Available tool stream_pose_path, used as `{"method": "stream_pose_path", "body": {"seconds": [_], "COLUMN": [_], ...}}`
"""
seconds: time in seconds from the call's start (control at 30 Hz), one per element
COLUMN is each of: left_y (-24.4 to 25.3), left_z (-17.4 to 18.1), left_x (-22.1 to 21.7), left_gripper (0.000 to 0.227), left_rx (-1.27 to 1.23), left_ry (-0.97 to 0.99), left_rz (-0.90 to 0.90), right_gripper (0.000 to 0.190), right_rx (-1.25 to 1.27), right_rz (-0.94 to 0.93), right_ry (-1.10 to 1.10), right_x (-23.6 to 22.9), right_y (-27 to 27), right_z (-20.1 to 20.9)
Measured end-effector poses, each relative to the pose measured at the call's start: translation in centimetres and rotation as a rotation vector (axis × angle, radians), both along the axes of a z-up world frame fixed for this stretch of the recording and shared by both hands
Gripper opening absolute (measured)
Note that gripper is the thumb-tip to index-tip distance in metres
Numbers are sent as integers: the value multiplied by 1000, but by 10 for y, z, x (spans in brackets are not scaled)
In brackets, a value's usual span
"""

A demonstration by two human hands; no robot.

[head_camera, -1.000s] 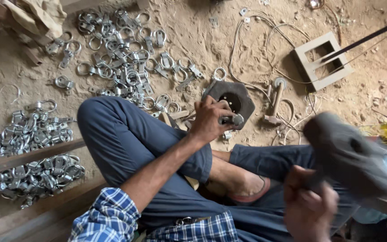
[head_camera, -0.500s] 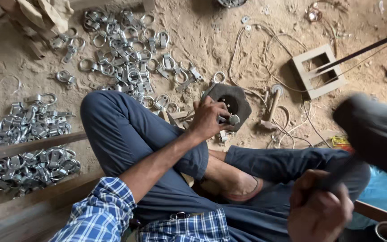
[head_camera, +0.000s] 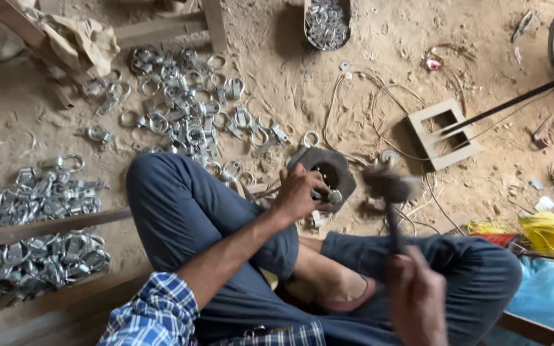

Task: The person sits on the ground and repeatedly places small metal parts into a circular mold. They use a hammer to strike the parts, then remove them and place them on the ground. The process is repeated continuously.

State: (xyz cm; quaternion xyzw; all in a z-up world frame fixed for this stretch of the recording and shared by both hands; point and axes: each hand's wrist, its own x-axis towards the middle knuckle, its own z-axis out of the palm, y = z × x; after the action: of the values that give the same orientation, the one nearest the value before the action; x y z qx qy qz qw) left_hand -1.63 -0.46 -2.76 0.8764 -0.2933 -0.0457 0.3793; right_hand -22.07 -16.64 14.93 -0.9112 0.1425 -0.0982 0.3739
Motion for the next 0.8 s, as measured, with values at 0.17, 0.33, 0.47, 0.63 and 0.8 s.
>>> {"method": "stream_pose_path", "body": {"seconds": [0.17,0.33,0.47,0.63,0.8], "left_y": [-2,0,4,4,3], "left_z": [-19,-5,5,1,1], "left_x": [-3,5,-9,-3,-6], "left_gripper": [47,42,34,33,34], "left_rx": [15,49,-100,-39,-3], "left_ry": [32,116,-52,-1,19], "left_rz": [-32,-14,25,1,-25], "right_gripper": [46,37,45,47,39], "right_rx": [655,-120,222,237,576], "right_rz": [-206,29,-35,-78,-259], "right_ry": [-478,247,291,-36,-168], "right_x": [-32,-9,0,-13,-18], "right_y": [5,17,18,6,18], "right_z": [8,-62,-50,4,14]}}
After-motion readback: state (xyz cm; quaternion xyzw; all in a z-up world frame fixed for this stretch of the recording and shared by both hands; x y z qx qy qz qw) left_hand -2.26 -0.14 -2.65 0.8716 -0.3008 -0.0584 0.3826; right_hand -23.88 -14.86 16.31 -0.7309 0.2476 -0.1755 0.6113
